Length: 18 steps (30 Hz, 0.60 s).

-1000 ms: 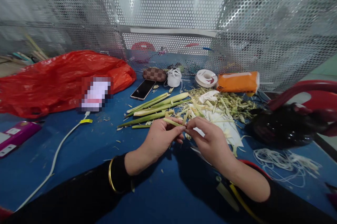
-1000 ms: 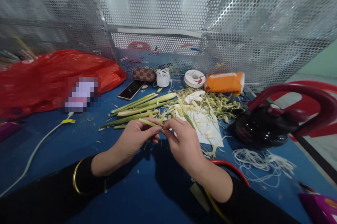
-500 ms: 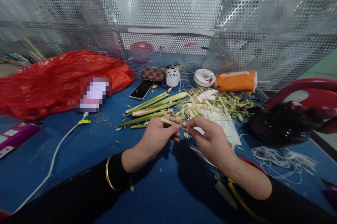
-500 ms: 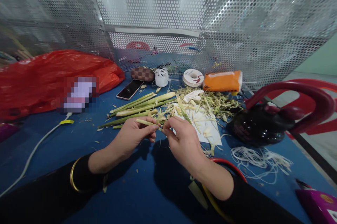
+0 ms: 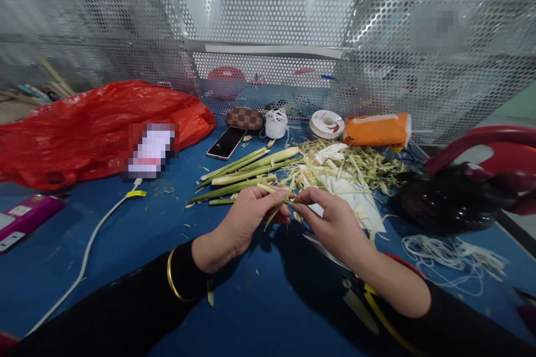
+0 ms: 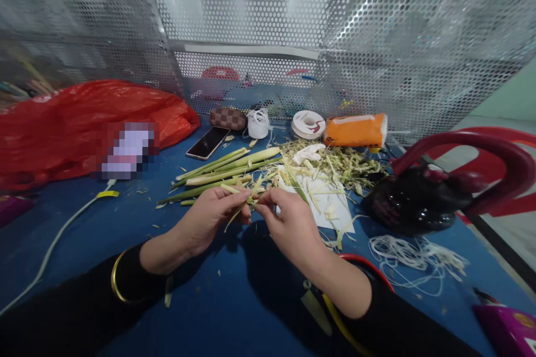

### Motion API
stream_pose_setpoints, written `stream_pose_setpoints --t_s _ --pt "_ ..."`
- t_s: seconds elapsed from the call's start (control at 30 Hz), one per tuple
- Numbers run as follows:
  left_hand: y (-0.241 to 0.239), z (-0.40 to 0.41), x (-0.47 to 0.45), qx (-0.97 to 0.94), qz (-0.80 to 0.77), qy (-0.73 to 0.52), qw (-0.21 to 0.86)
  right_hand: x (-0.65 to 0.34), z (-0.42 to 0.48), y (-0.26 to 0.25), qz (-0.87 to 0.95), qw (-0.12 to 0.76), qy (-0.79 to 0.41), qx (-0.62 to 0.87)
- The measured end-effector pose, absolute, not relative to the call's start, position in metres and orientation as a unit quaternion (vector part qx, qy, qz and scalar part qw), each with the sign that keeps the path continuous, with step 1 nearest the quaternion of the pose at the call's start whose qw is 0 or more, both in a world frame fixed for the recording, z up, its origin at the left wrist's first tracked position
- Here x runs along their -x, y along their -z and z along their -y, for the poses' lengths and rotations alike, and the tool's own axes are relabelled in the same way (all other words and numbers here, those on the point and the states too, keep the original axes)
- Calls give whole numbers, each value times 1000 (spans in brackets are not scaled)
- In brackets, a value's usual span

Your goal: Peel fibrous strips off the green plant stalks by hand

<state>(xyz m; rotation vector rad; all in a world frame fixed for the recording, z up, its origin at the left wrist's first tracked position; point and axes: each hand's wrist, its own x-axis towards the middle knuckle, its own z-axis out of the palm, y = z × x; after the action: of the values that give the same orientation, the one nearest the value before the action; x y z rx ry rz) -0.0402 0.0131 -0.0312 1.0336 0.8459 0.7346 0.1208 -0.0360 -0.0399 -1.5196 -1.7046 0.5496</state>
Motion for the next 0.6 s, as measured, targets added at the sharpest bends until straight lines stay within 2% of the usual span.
stream_pose_setpoints --t_s 0.1,0.2,0.37,0.5,0.6 --pt "31 -12 38 -483 -395 -336 705 -120 36 41 674 390 -199 595" --pt "30 -11 38 -489 -406 -331 698 -121 35 42 644 410 -235 602" --pt "32 -9 39 -501 -420 -281 703 -125 30 41 551 503 -299 595" --pt "34 -5 38 -551 -398 -217 701 -123 32 35 594 445 -347 573" --pt "34 -2 37 -573 -389 -196 694 -119 34 32 563 435 -394 582"
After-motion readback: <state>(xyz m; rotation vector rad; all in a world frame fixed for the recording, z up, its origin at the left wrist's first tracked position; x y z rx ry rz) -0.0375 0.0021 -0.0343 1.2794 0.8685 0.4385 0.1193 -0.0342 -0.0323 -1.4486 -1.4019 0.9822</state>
